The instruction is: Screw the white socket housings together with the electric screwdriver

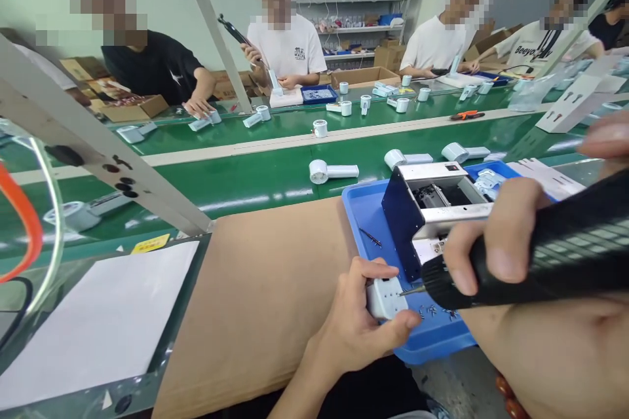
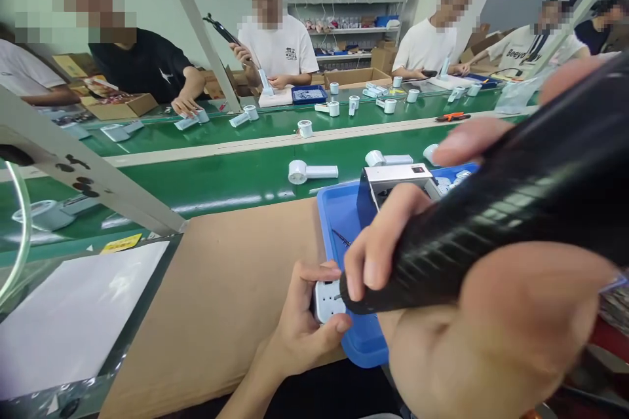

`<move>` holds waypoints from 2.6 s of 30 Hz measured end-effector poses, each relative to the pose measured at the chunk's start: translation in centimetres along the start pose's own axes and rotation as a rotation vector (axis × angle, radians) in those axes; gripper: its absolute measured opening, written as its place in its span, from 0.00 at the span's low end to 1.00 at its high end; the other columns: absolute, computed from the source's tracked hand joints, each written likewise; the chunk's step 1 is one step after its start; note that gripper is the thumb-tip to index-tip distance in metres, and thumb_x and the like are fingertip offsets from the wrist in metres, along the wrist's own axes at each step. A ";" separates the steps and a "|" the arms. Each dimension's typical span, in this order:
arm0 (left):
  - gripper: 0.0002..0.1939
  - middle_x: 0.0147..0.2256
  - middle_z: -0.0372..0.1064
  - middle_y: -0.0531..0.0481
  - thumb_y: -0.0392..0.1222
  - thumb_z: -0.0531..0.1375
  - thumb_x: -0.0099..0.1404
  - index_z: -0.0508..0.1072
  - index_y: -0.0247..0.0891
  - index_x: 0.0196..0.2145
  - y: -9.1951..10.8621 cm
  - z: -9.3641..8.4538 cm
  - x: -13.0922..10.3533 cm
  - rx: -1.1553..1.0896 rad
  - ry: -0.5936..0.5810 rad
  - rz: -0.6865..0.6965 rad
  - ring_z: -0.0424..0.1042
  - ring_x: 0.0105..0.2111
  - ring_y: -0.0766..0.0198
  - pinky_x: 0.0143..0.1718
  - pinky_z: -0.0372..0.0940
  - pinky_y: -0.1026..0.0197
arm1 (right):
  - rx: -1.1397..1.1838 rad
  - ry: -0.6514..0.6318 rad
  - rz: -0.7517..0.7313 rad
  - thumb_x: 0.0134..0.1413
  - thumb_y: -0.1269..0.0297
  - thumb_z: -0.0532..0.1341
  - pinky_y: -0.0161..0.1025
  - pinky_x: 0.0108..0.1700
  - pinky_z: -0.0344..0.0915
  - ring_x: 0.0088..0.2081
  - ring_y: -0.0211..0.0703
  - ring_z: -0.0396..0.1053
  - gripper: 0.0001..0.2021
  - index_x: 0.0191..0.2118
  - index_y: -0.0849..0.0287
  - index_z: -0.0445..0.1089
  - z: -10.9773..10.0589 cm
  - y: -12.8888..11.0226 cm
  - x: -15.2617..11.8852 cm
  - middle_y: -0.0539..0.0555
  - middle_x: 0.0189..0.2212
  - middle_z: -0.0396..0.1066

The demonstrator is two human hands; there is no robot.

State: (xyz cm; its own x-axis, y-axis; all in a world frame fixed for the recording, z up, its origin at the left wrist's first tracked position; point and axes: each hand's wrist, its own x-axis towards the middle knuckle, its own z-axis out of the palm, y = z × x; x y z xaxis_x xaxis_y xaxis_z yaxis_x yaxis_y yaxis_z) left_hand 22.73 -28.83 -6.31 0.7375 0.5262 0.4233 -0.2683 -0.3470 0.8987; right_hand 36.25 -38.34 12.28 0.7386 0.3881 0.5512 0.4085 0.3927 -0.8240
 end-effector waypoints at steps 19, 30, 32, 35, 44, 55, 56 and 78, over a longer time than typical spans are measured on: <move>0.36 0.38 0.76 0.50 0.81 0.66 0.78 0.72 0.43 0.52 1.5 0.7 1.4 -0.045 -0.010 0.038 0.66 0.30 0.63 0.34 0.62 0.59 | -0.089 -0.124 -0.136 0.60 0.31 0.79 0.55 0.19 0.73 0.34 0.62 0.78 0.29 0.63 0.20 0.75 1.2 4.0 1.6 0.55 0.52 0.75; 0.36 0.41 0.75 0.49 0.80 0.67 0.78 0.71 0.42 0.53 1.2 0.1 1.2 -0.069 -0.009 -0.012 0.69 0.35 0.60 0.39 0.64 0.58 | -0.057 -0.021 -0.165 0.64 0.36 0.79 0.50 0.20 0.74 0.34 0.59 0.79 0.25 0.60 0.30 0.76 -0.6 4.9 2.3 0.56 0.53 0.75; 0.35 0.42 0.75 0.49 0.78 0.70 0.76 0.72 0.42 0.53 1.6 -0.2 1.2 -0.097 -0.019 -0.070 0.70 0.37 0.59 0.41 0.65 0.58 | -0.049 0.008 -0.173 0.65 0.37 0.79 0.49 0.20 0.74 0.33 0.58 0.79 0.24 0.59 0.32 0.76 -1.4 5.3 2.5 0.56 0.53 0.75; 0.36 0.43 0.75 0.48 0.76 0.73 0.75 0.73 0.42 0.55 2.0 -0.4 1.2 -0.133 -0.028 -0.121 0.71 0.40 0.58 0.44 0.66 0.57 | -0.037 0.047 -0.195 0.66 0.39 0.79 0.48 0.20 0.74 0.33 0.56 0.78 0.23 0.59 0.35 0.75 -2.8 6.4 2.6 0.56 0.54 0.75; 0.33 0.38 0.69 0.52 0.73 0.73 0.77 0.73 0.43 0.58 0.9 -0.4 0.6 -0.167 -0.050 -0.145 0.64 0.35 0.60 0.38 0.61 0.59 | 0.103 0.051 -0.391 0.70 0.61 0.78 0.38 0.14 0.67 0.21 0.40 0.69 0.12 0.53 0.43 0.79 -5.7 10.4 2.6 0.52 0.51 0.75; 0.33 0.43 0.71 0.48 0.73 0.73 0.77 0.74 0.43 0.59 0.6 -0.7 0.4 -0.174 -0.049 -0.140 0.66 0.37 0.59 0.38 0.61 0.59 | 0.175 0.047 -0.277 0.70 0.50 0.84 0.39 0.12 0.65 0.21 0.36 0.66 0.19 0.62 0.35 0.87 -4.6 6.7 0.9 0.51 0.50 0.69; 0.33 0.44 0.72 0.47 0.73 0.73 0.77 0.74 0.43 0.59 0.6 -0.9 0.4 -0.172 -0.049 -0.142 0.67 0.38 0.59 0.39 0.61 0.58 | 0.186 0.090 -0.252 0.67 0.45 0.85 0.39 0.12 0.64 0.21 0.34 0.64 0.19 0.59 0.35 0.88 -3.7 5.4 0.8 0.51 0.50 0.67; 0.42 0.48 0.82 0.42 0.85 0.65 0.75 0.79 0.46 0.63 0.6 -0.1 0.1 -0.029 -0.043 -0.125 0.78 0.43 0.50 0.46 0.70 0.51 | -0.076 -0.140 -0.103 0.68 0.39 0.79 0.57 0.27 0.83 0.38 0.59 0.77 0.31 0.71 0.31 0.73 -1.2 2.9 -0.6 0.56 0.51 0.70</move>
State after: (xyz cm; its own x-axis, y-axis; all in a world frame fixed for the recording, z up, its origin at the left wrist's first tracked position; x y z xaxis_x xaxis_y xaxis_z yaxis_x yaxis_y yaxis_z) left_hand 22.55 -28.95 -5.69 0.7919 0.5302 0.3030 -0.1899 -0.2578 0.9473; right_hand 37.66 -38.48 9.44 0.6107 0.4638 0.6418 0.5217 0.3741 -0.7667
